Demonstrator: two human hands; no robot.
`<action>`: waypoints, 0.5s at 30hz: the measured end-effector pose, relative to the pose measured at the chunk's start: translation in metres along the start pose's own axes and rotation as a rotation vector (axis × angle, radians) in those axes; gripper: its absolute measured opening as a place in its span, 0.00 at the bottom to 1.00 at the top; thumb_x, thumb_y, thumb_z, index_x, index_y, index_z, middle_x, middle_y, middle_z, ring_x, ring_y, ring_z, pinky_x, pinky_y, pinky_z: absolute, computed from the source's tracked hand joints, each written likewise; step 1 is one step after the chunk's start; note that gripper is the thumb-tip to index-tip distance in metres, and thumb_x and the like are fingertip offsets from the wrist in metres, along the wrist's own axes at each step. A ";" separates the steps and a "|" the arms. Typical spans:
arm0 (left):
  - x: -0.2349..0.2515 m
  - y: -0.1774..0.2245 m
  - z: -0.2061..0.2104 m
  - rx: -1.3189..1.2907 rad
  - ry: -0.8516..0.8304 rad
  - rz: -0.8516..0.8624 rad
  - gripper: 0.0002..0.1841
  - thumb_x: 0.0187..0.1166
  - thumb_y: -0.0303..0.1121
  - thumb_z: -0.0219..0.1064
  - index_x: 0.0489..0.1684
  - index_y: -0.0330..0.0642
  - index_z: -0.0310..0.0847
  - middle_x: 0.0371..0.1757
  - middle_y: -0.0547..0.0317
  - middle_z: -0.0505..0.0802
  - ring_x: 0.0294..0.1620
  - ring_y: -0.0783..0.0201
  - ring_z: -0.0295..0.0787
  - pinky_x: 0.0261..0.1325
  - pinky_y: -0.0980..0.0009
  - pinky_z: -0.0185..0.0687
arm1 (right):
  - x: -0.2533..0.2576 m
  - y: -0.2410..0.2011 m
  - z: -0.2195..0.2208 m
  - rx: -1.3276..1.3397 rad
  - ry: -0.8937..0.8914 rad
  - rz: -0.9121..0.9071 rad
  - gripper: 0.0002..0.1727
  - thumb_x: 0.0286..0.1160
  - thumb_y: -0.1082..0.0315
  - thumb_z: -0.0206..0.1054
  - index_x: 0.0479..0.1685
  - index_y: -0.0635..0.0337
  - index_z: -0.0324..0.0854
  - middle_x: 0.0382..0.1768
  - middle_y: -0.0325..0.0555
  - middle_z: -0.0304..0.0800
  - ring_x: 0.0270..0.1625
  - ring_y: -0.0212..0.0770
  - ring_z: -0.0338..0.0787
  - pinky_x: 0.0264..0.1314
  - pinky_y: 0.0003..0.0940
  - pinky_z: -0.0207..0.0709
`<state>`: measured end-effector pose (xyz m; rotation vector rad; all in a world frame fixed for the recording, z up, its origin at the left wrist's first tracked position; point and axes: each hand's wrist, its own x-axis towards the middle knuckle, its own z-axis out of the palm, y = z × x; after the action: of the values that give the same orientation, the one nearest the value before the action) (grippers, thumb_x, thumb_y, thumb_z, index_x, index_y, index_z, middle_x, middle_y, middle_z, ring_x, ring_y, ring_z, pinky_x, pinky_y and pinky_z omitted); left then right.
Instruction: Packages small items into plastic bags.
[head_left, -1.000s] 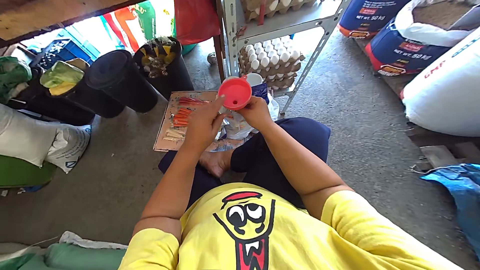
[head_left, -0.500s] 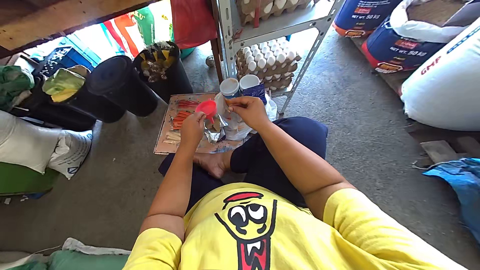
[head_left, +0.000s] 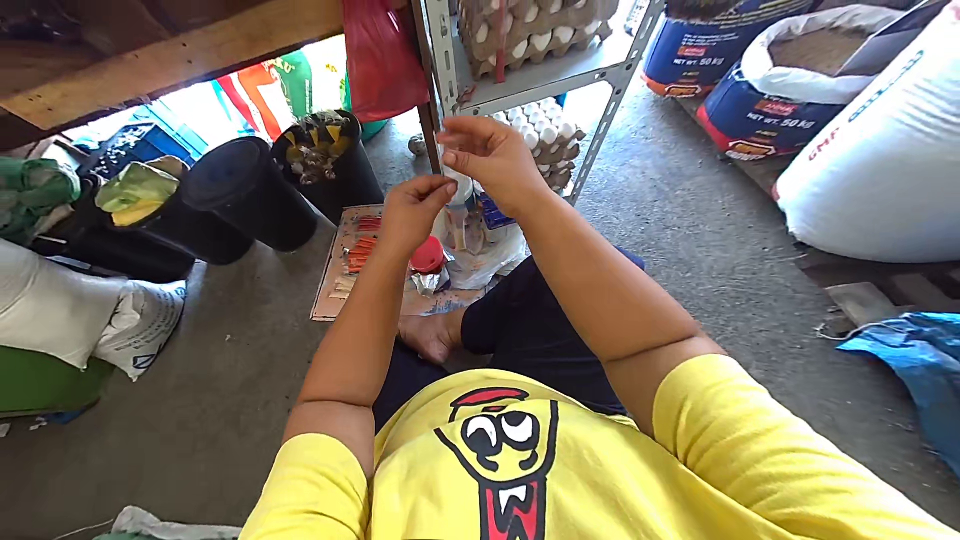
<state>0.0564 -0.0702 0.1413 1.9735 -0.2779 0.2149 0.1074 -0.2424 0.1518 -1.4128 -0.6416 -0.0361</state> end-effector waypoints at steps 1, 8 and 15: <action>0.001 0.006 -0.003 -0.019 0.015 0.000 0.10 0.84 0.34 0.68 0.50 0.37 0.91 0.44 0.59 0.95 0.45 0.71 0.91 0.54 0.69 0.88 | -0.001 0.003 0.000 0.037 -0.025 0.008 0.31 0.77 0.67 0.72 0.79 0.70 0.71 0.68 0.53 0.86 0.64 0.36 0.89 0.69 0.31 0.83; 0.003 0.027 -0.017 -0.122 0.106 0.006 0.07 0.84 0.31 0.69 0.48 0.37 0.89 0.40 0.61 0.93 0.41 0.72 0.90 0.49 0.74 0.86 | -0.026 0.037 0.009 0.010 -0.230 0.218 0.24 0.69 0.79 0.74 0.68 0.71 0.81 0.57 0.54 0.92 0.55 0.37 0.94 0.60 0.33 0.88; -0.002 0.017 -0.021 -0.062 0.023 -0.117 0.16 0.72 0.28 0.77 0.55 0.33 0.85 0.45 0.55 0.93 0.44 0.70 0.89 0.54 0.69 0.86 | -0.027 0.040 0.020 -0.063 -0.152 0.269 0.11 0.72 0.75 0.76 0.51 0.68 0.90 0.45 0.47 0.96 0.46 0.29 0.93 0.56 0.28 0.86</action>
<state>0.0495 -0.0571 0.1641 1.9174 -0.1515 0.1514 0.0930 -0.2259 0.1046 -1.5627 -0.5733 0.2684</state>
